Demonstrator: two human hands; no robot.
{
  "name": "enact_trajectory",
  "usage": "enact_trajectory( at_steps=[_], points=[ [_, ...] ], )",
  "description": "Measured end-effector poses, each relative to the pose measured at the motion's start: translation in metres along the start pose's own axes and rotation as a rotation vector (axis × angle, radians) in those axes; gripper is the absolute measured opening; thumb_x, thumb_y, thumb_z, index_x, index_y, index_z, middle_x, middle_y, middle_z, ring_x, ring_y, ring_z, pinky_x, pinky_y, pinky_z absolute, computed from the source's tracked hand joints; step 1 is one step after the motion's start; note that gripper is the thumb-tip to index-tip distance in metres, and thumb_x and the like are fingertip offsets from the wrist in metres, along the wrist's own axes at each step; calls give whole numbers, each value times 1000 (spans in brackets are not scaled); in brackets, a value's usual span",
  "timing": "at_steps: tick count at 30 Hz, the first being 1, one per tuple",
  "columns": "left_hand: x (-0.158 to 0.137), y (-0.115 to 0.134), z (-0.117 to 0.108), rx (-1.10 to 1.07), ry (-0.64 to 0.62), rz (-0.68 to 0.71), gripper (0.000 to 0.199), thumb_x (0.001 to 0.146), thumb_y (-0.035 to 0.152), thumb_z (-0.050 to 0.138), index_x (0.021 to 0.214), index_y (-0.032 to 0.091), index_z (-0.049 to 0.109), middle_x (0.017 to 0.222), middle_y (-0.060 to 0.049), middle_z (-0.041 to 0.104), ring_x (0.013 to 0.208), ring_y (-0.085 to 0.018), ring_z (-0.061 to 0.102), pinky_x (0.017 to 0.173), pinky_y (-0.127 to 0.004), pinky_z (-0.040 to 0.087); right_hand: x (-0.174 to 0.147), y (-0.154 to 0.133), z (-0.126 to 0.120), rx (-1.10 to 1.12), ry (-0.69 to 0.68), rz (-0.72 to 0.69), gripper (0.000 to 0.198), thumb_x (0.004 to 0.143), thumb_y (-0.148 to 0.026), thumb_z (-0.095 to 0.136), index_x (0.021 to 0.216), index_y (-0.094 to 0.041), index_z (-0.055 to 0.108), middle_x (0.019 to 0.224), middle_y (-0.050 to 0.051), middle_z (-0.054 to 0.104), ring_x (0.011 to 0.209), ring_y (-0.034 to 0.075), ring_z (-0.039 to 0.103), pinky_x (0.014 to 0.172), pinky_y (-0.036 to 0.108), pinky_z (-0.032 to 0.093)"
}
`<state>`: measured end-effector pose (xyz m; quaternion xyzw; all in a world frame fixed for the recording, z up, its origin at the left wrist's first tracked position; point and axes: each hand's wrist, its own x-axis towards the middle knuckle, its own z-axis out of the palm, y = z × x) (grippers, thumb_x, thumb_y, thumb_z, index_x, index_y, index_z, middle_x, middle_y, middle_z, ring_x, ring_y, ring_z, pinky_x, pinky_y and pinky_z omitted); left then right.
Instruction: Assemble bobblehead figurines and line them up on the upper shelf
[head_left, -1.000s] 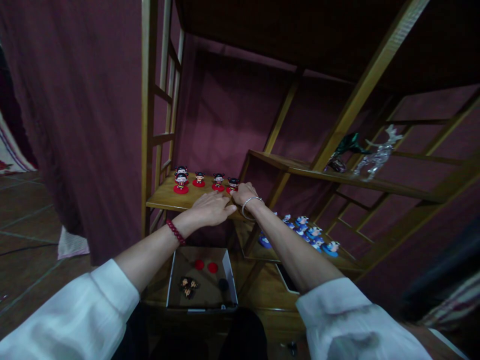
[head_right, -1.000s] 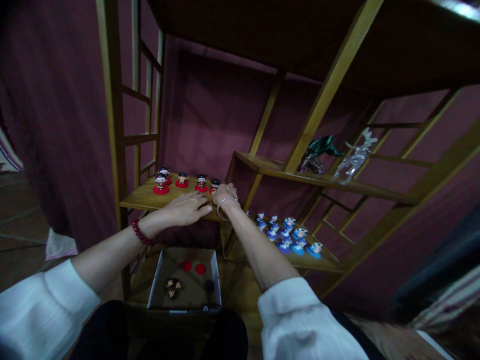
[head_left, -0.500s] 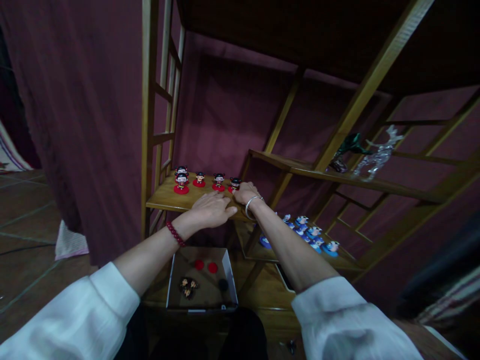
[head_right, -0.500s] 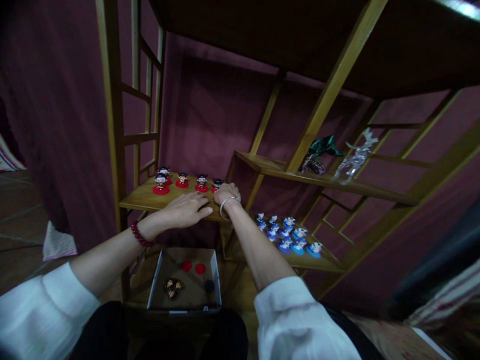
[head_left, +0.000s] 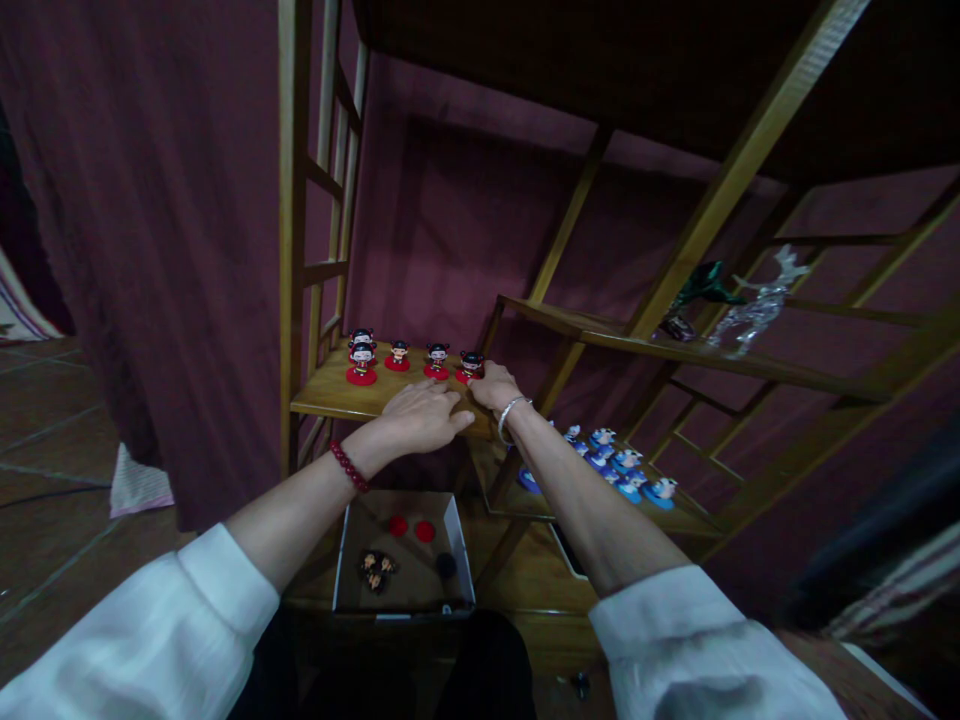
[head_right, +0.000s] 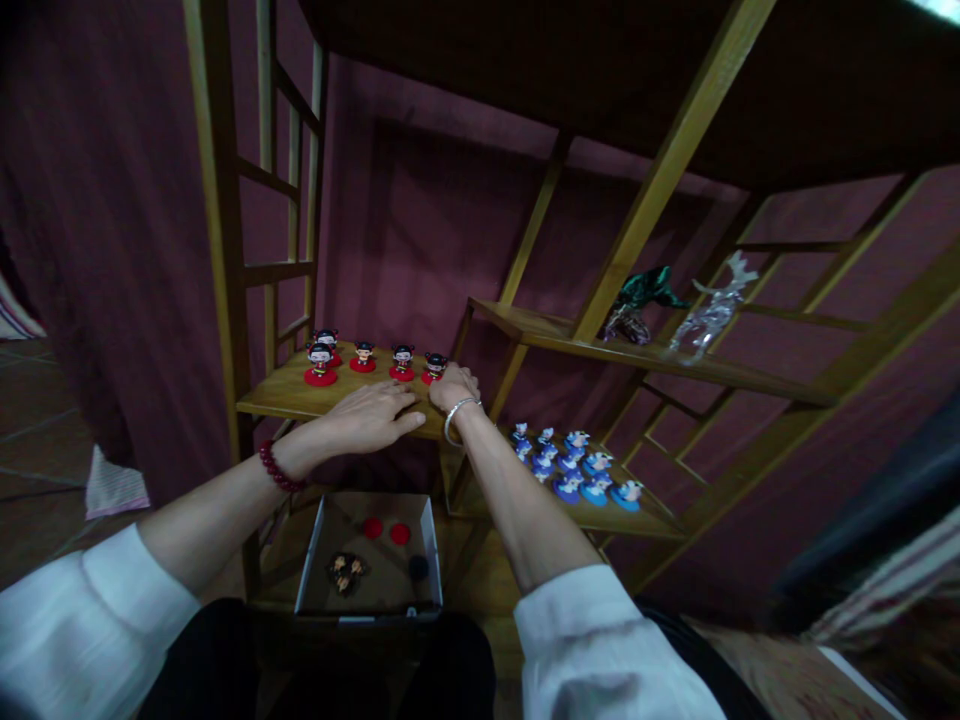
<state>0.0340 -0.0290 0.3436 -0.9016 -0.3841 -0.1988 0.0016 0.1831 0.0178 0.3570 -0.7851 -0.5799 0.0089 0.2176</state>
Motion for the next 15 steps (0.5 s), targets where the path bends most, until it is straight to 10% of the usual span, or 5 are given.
enact_trajectory(
  at_steps=[15],
  points=[
    [1,1,-2,-5,-26,-8,51,86,47,27,114,14,54,128,-12,51,120,-25,43,98,-38,33,-4,9,6,227,77,-50,34,75,-26,54,106,-12,57,102,14,64,95,21,61,74,25,45]
  ],
)
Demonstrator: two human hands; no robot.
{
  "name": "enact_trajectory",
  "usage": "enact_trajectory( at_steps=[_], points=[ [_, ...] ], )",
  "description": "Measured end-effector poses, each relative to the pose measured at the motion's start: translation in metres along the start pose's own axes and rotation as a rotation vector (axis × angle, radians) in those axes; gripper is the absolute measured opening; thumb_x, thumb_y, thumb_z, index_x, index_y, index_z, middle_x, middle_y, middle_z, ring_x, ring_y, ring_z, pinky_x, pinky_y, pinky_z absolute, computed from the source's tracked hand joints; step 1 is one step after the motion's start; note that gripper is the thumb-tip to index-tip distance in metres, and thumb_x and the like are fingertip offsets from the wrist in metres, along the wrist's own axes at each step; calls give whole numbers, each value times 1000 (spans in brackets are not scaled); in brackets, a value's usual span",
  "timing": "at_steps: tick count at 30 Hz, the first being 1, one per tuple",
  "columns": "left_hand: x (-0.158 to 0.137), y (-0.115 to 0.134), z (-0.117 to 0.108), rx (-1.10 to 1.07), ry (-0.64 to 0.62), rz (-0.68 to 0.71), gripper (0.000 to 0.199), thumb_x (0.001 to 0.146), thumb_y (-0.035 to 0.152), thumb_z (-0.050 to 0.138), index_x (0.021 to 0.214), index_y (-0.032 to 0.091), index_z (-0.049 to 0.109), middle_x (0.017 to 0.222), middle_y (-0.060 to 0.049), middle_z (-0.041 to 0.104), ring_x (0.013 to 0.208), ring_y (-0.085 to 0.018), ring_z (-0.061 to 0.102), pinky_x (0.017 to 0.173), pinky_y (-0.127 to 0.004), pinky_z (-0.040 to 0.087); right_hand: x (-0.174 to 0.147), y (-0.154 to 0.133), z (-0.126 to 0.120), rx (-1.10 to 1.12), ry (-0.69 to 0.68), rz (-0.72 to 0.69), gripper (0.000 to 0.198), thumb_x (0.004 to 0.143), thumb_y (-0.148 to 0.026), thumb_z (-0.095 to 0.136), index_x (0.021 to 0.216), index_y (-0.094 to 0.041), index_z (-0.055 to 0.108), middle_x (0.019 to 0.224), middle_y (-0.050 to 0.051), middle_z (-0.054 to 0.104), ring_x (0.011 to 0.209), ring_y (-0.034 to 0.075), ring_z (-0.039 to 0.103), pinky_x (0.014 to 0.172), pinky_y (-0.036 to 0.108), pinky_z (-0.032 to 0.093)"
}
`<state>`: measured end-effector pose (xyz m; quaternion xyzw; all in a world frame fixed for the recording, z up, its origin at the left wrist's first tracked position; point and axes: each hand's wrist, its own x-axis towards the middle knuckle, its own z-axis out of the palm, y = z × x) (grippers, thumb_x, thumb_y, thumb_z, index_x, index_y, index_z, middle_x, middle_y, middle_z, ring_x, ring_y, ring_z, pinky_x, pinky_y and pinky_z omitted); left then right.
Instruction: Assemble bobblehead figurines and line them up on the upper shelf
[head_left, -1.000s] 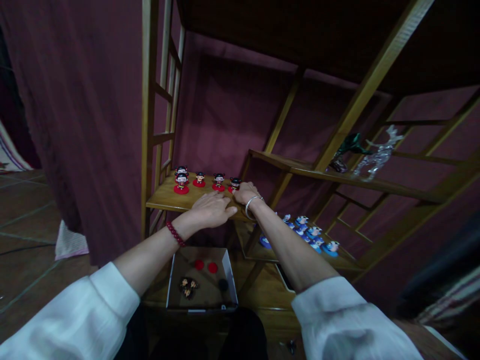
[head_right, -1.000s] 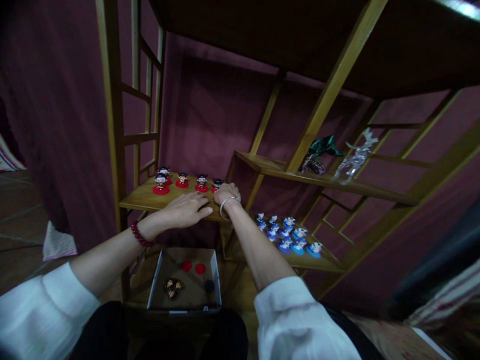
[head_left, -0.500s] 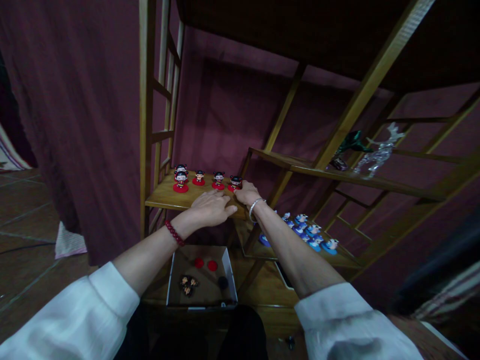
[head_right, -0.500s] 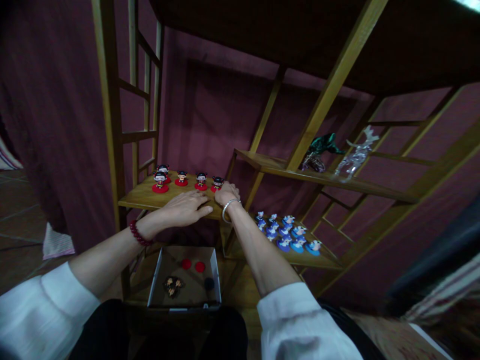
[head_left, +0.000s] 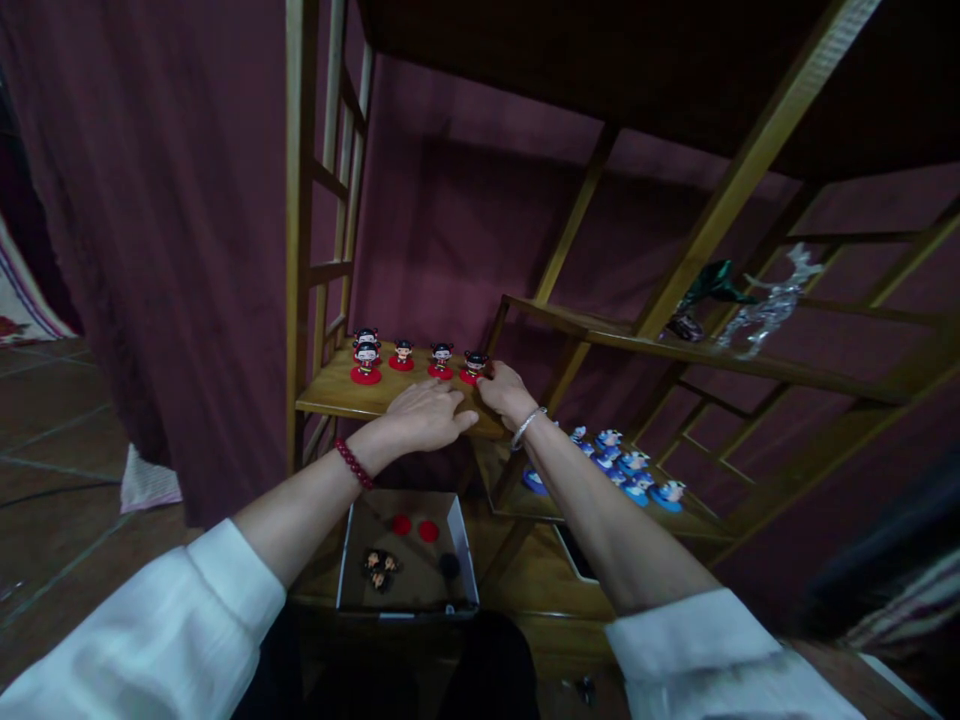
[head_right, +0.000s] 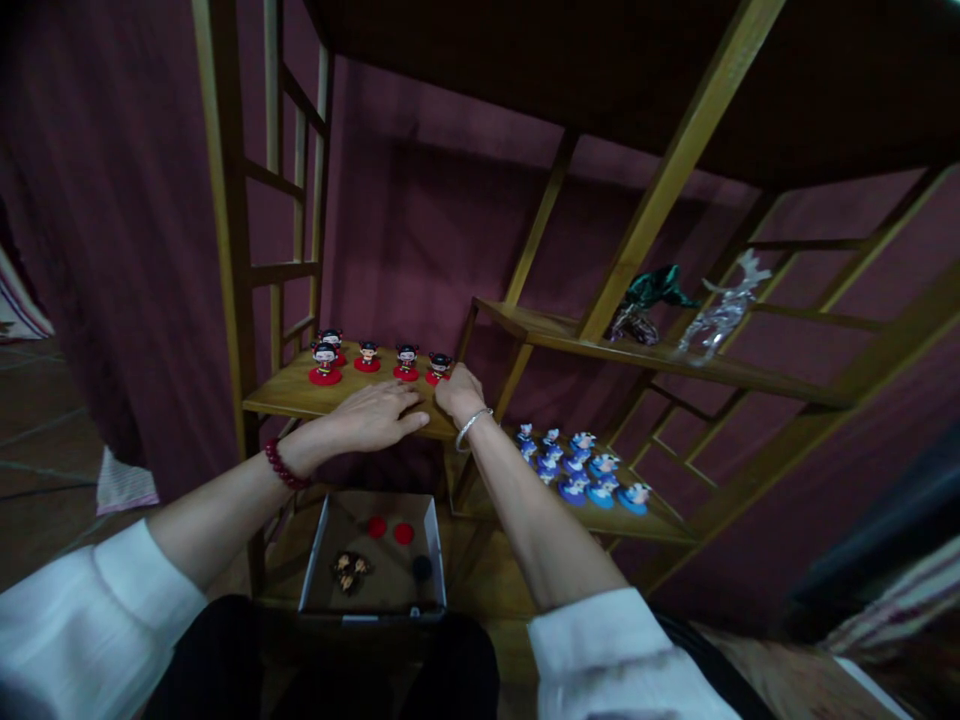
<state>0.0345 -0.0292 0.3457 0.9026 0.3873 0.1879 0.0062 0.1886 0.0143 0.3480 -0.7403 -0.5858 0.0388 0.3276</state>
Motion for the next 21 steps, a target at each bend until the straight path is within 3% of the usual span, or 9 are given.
enact_trajectory(
  at_steps=[7,11,16,21],
  points=[
    [6,-3,-2,-1,-69,-20,52,86,49,26,117,15,51,130,-13,48,121,-26,42,97,-38,33,-37,4,-16,115,-44,-164,41,79,-15,43,120,-11,47,117,13,57,110,18,53,92,28,39],
    [10,-2,-2,-11,-66,-13,47,87,45,27,119,19,49,131,-10,49,121,-23,43,96,-37,34,-56,5,-24,113,-133,-222,39,78,-12,41,115,-15,52,103,8,63,97,16,57,89,28,41],
    [9,-2,-3,-21,-35,-27,40,87,34,30,117,19,51,125,-8,54,116,-22,48,93,-34,37,-58,1,-23,111,-167,-325,40,73,-3,38,107,-18,55,98,3,64,89,13,57,85,26,42],
    [4,-2,-8,12,-18,-100,36,85,29,33,112,16,55,115,-11,61,106,-23,56,88,-33,41,-50,-11,-16,121,-202,-378,38,70,-1,40,102,-16,54,101,5,63,93,13,57,86,25,41]
  ],
)
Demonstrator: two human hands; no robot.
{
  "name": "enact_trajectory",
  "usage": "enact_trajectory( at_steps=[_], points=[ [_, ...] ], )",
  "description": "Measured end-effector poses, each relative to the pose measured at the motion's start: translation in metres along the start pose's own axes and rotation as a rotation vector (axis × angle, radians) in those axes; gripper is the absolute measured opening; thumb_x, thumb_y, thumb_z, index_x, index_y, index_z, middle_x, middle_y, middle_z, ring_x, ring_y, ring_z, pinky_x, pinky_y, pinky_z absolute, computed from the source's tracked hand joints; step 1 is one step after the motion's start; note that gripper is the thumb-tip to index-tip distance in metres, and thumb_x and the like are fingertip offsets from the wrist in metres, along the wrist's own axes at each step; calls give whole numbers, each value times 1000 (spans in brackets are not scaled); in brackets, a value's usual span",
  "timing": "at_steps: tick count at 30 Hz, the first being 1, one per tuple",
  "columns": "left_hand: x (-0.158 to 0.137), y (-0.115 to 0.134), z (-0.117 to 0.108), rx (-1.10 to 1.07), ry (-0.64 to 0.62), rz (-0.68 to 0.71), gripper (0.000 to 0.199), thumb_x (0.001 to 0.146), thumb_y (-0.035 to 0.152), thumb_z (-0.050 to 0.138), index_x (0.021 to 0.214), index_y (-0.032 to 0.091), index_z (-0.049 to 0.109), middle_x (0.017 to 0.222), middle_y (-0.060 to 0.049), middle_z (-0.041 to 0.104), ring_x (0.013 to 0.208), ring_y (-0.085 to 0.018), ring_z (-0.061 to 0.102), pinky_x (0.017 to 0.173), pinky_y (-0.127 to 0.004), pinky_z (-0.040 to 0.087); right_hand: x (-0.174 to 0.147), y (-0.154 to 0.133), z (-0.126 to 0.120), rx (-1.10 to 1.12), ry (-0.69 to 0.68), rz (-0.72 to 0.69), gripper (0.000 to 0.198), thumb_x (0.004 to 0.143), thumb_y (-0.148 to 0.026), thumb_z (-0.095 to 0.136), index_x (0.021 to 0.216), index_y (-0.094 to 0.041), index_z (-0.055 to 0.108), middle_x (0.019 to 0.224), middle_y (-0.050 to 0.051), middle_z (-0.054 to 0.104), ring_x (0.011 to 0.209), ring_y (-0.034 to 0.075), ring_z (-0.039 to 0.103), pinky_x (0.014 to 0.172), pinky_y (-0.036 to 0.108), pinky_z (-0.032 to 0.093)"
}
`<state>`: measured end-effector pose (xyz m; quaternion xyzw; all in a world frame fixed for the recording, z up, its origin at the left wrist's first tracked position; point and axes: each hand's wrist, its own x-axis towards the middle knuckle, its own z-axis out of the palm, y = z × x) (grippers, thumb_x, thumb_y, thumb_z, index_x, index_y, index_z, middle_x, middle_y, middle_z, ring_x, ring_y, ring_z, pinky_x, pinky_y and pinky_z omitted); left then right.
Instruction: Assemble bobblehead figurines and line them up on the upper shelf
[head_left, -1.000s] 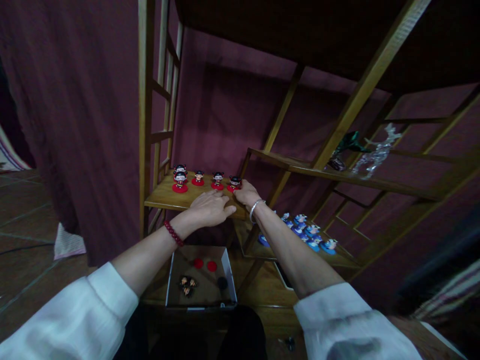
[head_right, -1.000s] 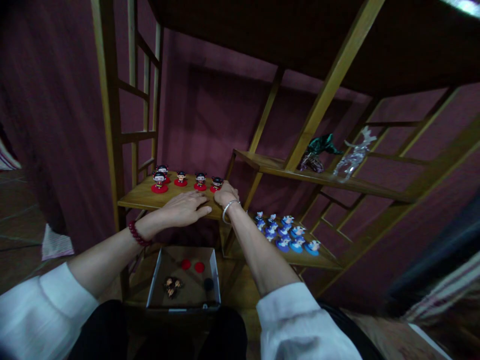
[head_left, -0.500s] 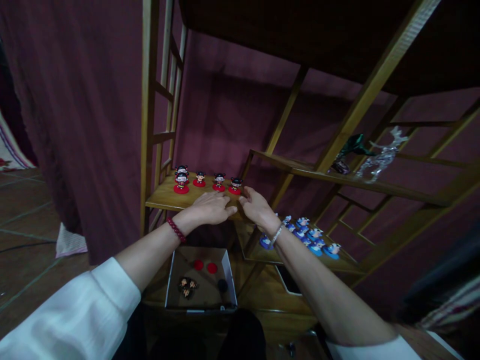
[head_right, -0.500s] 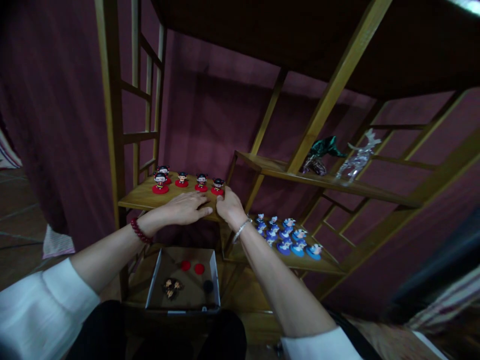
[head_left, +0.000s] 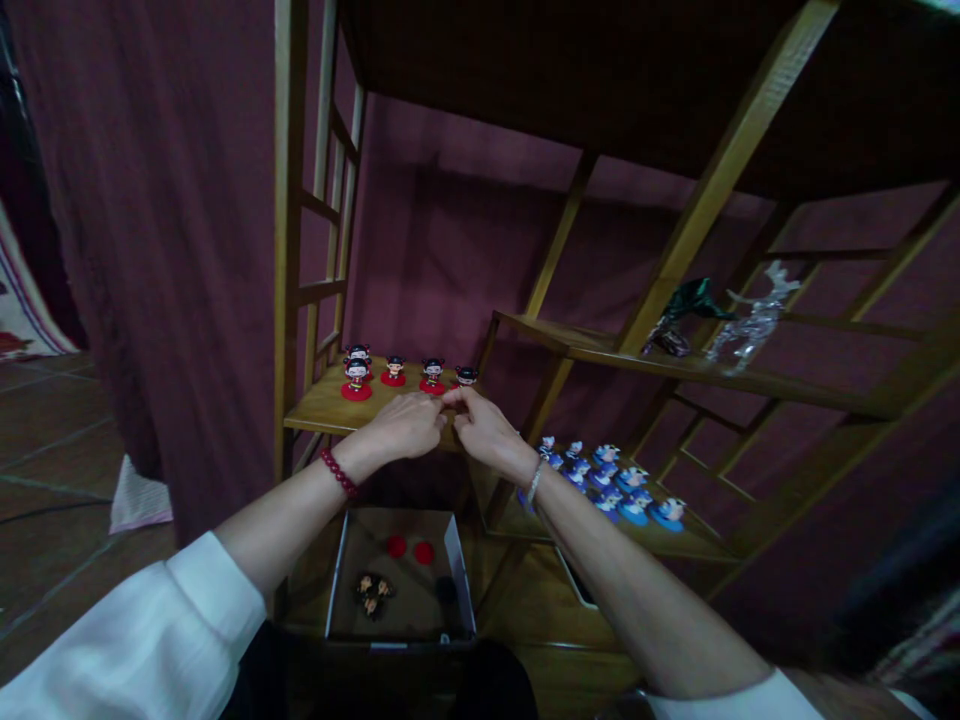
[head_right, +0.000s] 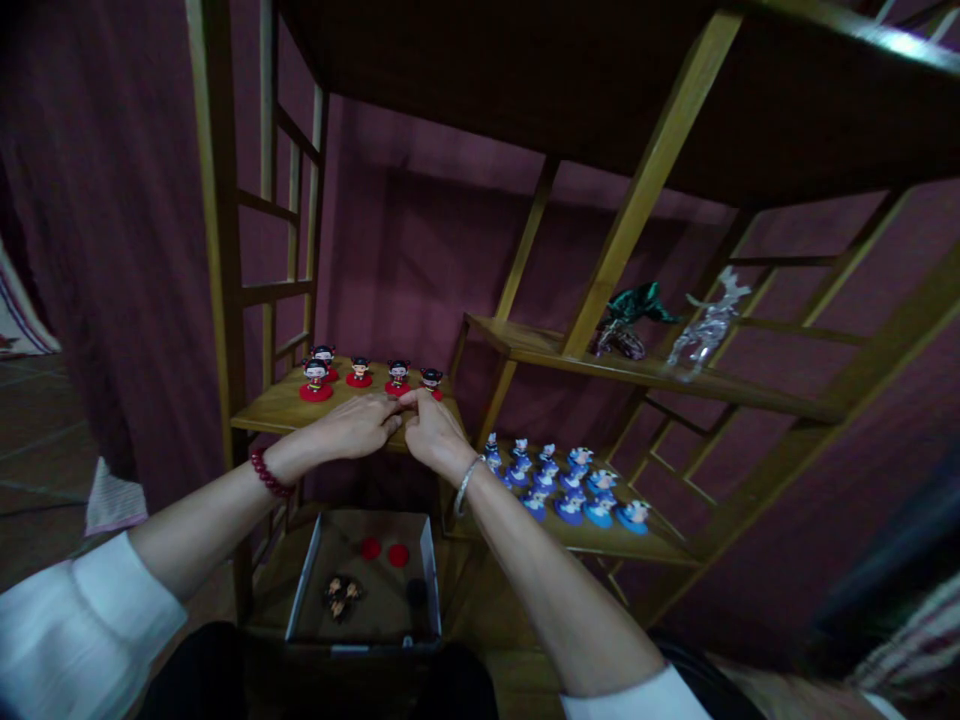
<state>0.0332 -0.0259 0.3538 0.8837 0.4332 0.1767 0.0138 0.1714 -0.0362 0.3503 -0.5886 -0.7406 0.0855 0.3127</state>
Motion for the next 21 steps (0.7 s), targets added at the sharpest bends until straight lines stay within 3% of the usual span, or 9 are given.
enact_trajectory(
  at_steps=[7,14,21],
  points=[
    [-3,-4,2,-2,48,10,36,86,30,34,115,19,53,116,-9,60,108,-22,54,90,-33,41,15,-10,7,13,-13,69,31,66,-5,49,93,-17,57,92,4,65,89,14,59,80,23,43],
    [-2,-6,5,-3,76,8,36,85,32,36,112,19,55,117,-9,59,109,-23,53,90,-33,40,27,-2,13,61,4,119,30,64,-7,49,90,-17,59,84,3,66,77,13,60,68,21,44],
    [-4,-4,4,-10,100,2,36,85,30,35,112,19,55,118,-9,59,109,-23,53,91,-34,40,35,0,17,114,33,166,30,63,-7,49,87,-18,62,87,2,67,82,14,61,70,21,45]
  ],
)
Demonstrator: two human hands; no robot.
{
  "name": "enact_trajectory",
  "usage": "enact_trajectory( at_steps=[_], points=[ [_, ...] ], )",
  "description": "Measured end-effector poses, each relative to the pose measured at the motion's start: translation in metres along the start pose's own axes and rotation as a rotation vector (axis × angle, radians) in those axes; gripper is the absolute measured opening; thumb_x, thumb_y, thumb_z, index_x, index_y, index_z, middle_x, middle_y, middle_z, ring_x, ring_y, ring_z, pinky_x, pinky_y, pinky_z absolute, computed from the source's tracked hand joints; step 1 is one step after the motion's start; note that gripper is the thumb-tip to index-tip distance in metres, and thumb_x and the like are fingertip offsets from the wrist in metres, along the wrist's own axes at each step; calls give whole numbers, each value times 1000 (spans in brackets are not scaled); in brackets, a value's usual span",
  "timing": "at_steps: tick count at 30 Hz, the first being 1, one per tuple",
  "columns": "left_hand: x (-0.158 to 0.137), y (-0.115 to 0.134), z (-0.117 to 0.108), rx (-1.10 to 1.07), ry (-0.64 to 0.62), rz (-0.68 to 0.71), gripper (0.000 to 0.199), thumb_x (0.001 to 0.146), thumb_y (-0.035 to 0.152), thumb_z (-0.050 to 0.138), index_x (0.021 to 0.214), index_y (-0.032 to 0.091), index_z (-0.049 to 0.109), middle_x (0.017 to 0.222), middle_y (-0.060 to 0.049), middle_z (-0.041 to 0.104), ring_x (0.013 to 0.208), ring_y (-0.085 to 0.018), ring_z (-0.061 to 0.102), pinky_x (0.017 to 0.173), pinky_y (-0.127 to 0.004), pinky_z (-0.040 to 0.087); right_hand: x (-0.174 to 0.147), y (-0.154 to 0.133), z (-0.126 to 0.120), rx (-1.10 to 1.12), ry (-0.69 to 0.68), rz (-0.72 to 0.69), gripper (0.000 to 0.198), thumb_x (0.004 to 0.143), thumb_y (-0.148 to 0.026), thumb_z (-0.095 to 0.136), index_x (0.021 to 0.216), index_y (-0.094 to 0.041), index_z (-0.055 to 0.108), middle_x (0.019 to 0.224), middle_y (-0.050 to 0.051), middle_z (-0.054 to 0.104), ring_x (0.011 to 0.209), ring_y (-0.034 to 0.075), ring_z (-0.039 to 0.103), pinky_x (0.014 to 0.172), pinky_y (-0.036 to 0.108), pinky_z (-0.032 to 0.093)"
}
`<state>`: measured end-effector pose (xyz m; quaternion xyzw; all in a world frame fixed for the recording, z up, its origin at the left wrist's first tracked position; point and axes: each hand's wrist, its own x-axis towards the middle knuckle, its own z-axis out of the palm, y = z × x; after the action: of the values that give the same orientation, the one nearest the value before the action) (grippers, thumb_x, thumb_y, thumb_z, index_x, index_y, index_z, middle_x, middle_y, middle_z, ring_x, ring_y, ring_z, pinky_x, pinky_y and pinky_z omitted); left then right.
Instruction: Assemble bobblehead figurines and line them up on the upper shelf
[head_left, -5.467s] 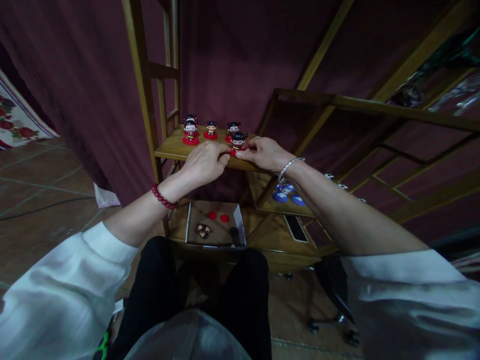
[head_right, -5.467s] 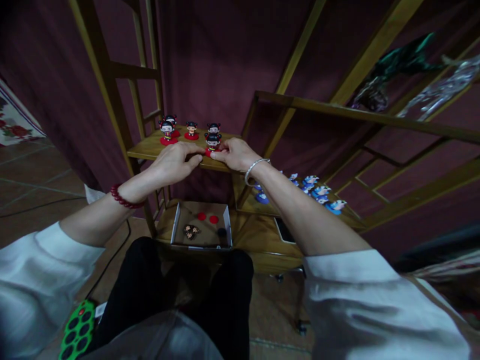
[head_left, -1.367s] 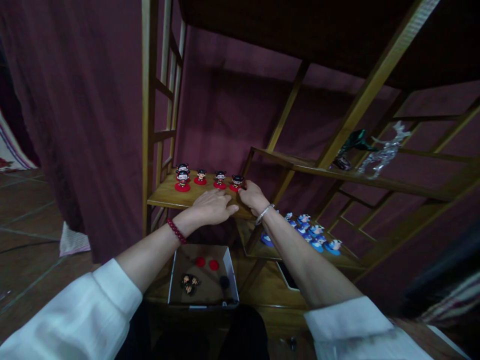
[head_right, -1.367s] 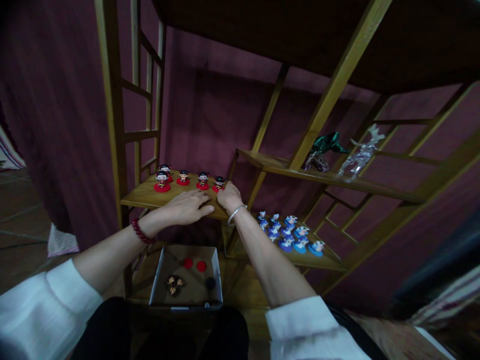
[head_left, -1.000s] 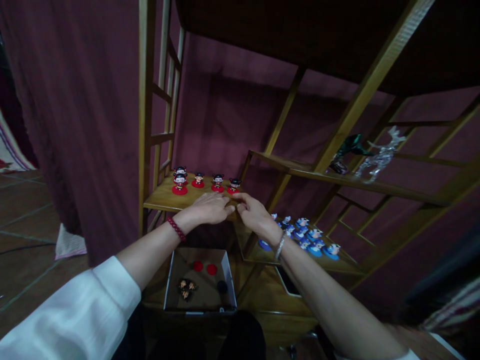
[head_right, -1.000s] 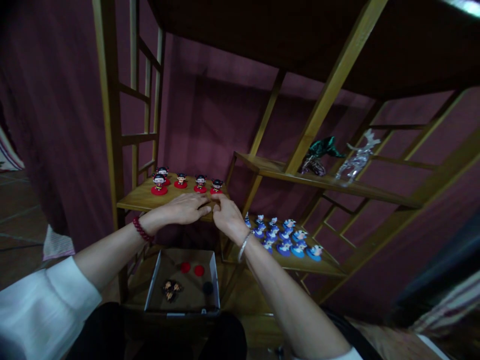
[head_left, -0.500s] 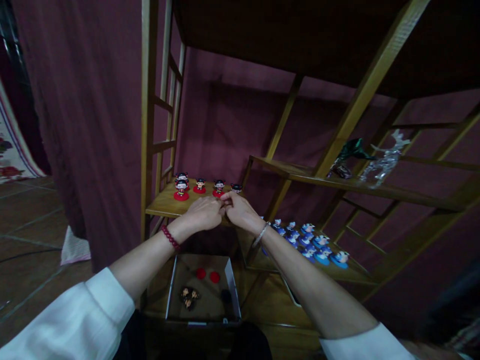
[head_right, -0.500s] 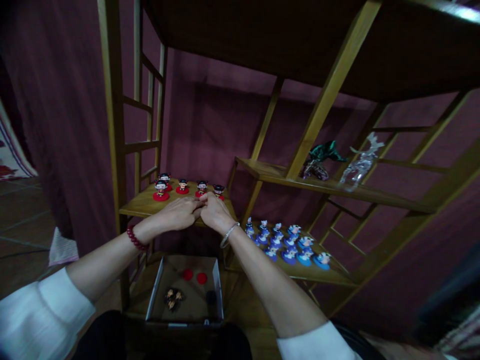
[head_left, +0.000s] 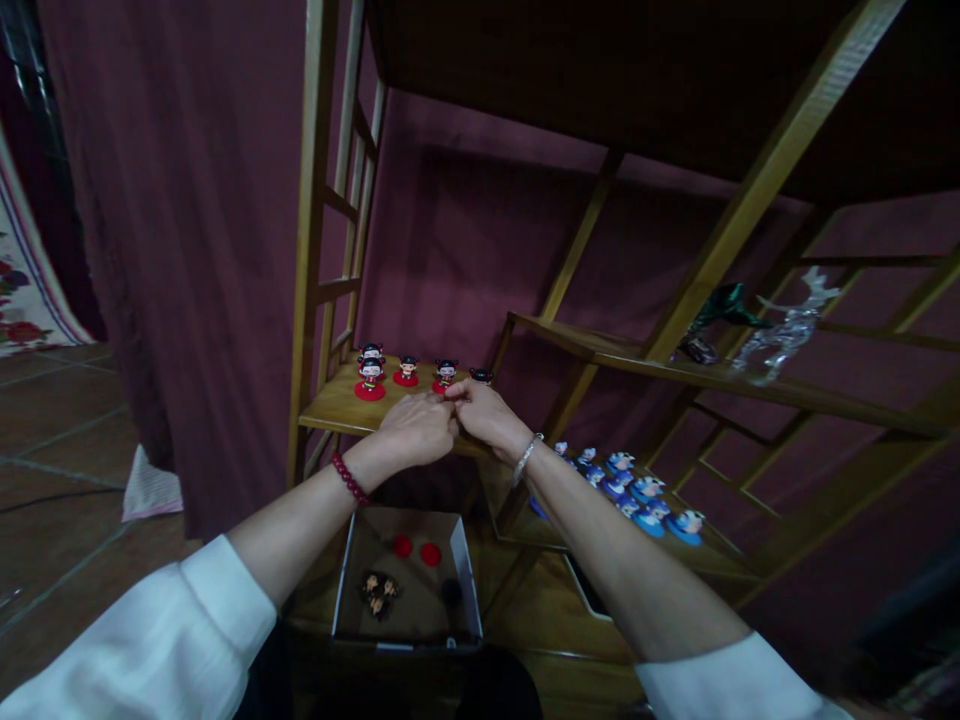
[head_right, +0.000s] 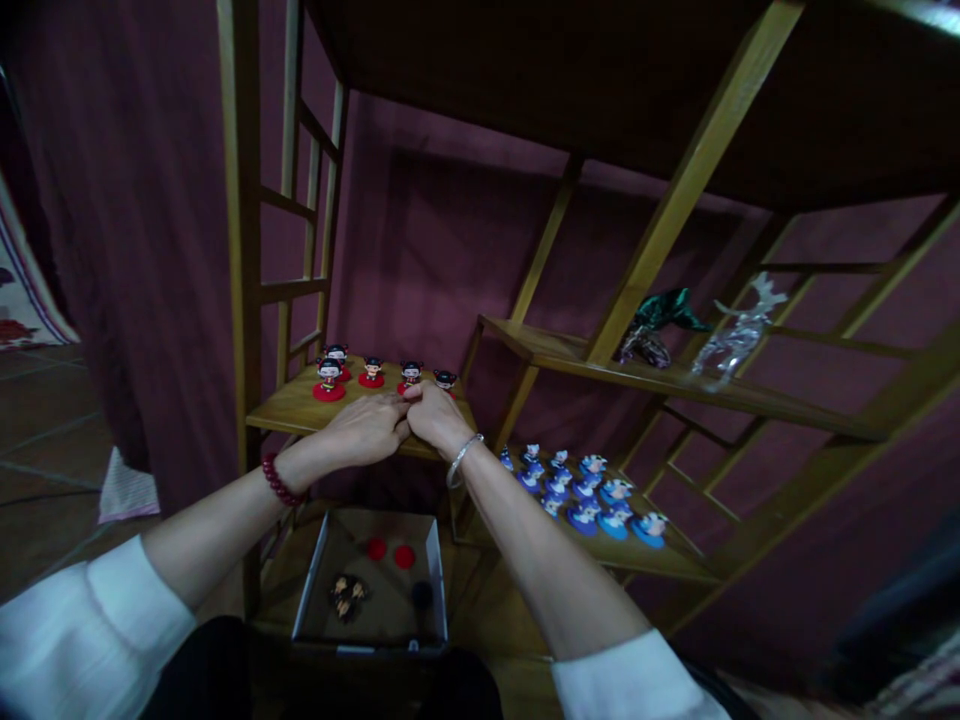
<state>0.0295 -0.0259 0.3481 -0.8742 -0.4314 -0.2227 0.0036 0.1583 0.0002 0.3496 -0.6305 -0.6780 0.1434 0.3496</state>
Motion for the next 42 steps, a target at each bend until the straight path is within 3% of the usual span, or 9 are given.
enact_trajectory(
  at_steps=[6,23,30,37,42],
  points=[
    [0,-1,0,-1,29,36,37,85,30,33,108,15,57,115,-11,60,105,-23,55,89,-35,41,-1,-5,0,12,0,47,31,63,-7,48,88,-17,63,89,3,68,85,15,61,70,21,45],
    [1,-3,4,25,43,42,38,87,30,31,109,15,58,114,-12,60,106,-24,55,92,-36,39,-1,3,5,39,24,2,29,68,-6,45,91,-16,59,86,3,67,79,13,62,72,23,46],
    [1,-4,5,9,67,56,38,87,31,31,108,14,58,112,-12,61,106,-23,54,92,-35,40,-7,-3,1,-94,49,-32,27,69,-9,45,92,-18,58,86,3,66,80,14,61,72,23,45],
    [0,-2,-1,18,41,-38,32,84,28,34,97,14,60,100,-13,64,92,-24,60,79,-34,45,-18,-2,-3,-117,138,-101,28,72,-9,43,95,-19,54,82,2,64,74,13,60,69,23,45],
    [6,-3,-5,34,-15,-86,30,79,20,36,96,13,60,103,-14,63,95,-24,59,80,-33,45,-23,7,-4,-71,172,-164,27,70,-11,44,93,-20,54,78,1,64,68,14,60,66,25,45]
  ],
)
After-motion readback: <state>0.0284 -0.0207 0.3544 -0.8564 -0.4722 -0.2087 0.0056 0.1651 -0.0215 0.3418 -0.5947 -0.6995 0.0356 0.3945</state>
